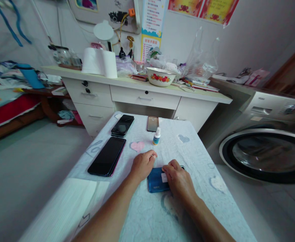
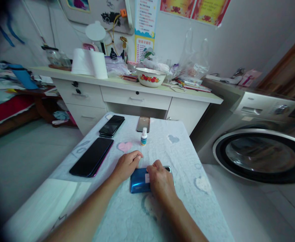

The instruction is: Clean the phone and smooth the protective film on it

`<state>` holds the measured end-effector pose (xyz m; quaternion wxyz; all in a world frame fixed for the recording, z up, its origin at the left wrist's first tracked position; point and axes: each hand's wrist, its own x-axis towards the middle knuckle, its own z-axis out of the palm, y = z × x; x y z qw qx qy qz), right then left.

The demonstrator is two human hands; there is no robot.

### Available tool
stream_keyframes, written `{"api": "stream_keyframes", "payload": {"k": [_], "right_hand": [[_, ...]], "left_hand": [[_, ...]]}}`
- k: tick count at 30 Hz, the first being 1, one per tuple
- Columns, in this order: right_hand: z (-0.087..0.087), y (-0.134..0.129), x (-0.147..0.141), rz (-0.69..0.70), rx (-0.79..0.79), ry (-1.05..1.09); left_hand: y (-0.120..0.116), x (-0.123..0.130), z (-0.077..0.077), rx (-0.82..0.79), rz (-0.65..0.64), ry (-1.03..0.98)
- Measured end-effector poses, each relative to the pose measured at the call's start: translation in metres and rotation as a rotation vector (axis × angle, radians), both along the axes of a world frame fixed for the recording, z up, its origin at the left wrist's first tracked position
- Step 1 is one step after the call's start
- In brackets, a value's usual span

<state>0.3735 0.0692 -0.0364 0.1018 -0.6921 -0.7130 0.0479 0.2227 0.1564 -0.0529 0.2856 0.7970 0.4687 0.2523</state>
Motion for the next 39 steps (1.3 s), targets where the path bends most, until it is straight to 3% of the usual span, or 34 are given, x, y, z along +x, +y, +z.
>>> {"api": "stream_keyframes", "payload": {"k": [11,22,32,39], "right_hand": [[0.010,-0.003,0.014,0.046,-0.068,-0.029],[-0.007,0.008,0.002,-0.036,-0.038,-0.037],[-0.002,0.007,-0.007,0.097,-0.024,-0.021],[0.000,0.008,0.011,0.006,-0.077,-0.032]], "left_hand": [[0.000,0.000,0.000,0.001,0.004,0.019],[0.001,0.002,-0.003,0.021,0.010,0.005],[0.000,0.001,-0.004,-0.002,0.009,-0.037],[-0.001,0.001,-0.001,-0.032,0.009,-0.019]]}}
